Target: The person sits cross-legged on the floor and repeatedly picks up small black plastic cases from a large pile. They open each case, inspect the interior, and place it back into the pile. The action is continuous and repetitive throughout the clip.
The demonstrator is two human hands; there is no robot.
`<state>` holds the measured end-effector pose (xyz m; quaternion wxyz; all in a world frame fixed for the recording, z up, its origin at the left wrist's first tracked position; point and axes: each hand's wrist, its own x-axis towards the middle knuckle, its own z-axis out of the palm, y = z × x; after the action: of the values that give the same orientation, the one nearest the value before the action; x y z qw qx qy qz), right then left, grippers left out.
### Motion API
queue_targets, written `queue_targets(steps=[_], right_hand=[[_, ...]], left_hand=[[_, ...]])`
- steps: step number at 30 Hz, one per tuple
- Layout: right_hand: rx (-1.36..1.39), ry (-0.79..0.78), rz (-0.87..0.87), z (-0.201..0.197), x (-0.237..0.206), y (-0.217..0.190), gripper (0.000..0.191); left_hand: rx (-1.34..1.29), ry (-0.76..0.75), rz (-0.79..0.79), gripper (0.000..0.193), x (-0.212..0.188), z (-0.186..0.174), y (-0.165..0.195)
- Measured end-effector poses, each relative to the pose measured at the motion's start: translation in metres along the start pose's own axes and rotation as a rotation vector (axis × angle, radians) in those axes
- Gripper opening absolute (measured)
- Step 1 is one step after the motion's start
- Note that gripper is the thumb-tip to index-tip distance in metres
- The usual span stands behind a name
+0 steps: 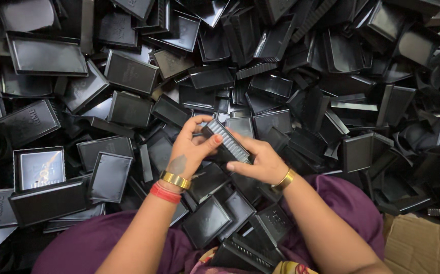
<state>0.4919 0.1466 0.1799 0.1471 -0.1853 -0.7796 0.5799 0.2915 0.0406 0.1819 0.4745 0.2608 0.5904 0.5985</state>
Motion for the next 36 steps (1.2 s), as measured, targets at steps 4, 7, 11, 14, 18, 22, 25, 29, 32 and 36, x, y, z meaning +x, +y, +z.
queue_targets(steps=[4, 7, 11, 14, 18, 22, 25, 29, 32, 36], right_hand=[[0.396, 0.028, 0.278, 0.014, -0.007, 0.020, 0.058], [0.607, -0.133, 0.327, 0.002, -0.012, 0.040, 0.060], [0.520, 0.222, 0.356, -0.028, 0.006, 0.059, 0.068], [-0.295, 0.501, 0.266, -0.017, 0.021, 0.056, 0.074], [-0.773, 0.401, 0.304, 0.009, 0.033, 0.036, 0.074], [-0.592, 0.507, 0.373, -0.007, 0.026, 0.024, 0.041], [-0.759, 0.476, 0.131, -0.015, 0.022, 0.029, 0.024], [-1.026, 0.518, -0.136, -0.003, 0.040, 0.043, 0.024], [-1.061, 0.377, -0.058, 0.002, 0.065, 0.049, 0.026], [-1.084, 0.042, 0.071, 0.003, 0.099, 0.046, 0.031]], left_hand=[[0.830, 0.173, 0.509, 0.051, -0.002, -0.001, 0.010], [0.791, 0.154, 0.013, 0.058, -0.005, -0.003, 0.025], [0.661, -0.445, -0.086, 0.046, -0.008, -0.005, 0.043], [0.651, -0.811, -0.026, 0.044, -0.016, 0.002, 0.041], [0.565, -0.286, 0.017, 0.044, -0.013, 0.003, 0.025], [0.465, 0.150, -0.012, 0.039, -0.001, -0.012, 0.011], [0.837, 0.130, 0.269, 0.039, 0.000, -0.008, 0.001], [1.256, -0.149, 0.249, 0.078, -0.001, 0.015, -0.007], [1.340, -0.420, 0.034, 0.056, -0.004, 0.019, -0.003], [1.298, -0.563, 0.103, 0.042, -0.013, 0.022, 0.008]])
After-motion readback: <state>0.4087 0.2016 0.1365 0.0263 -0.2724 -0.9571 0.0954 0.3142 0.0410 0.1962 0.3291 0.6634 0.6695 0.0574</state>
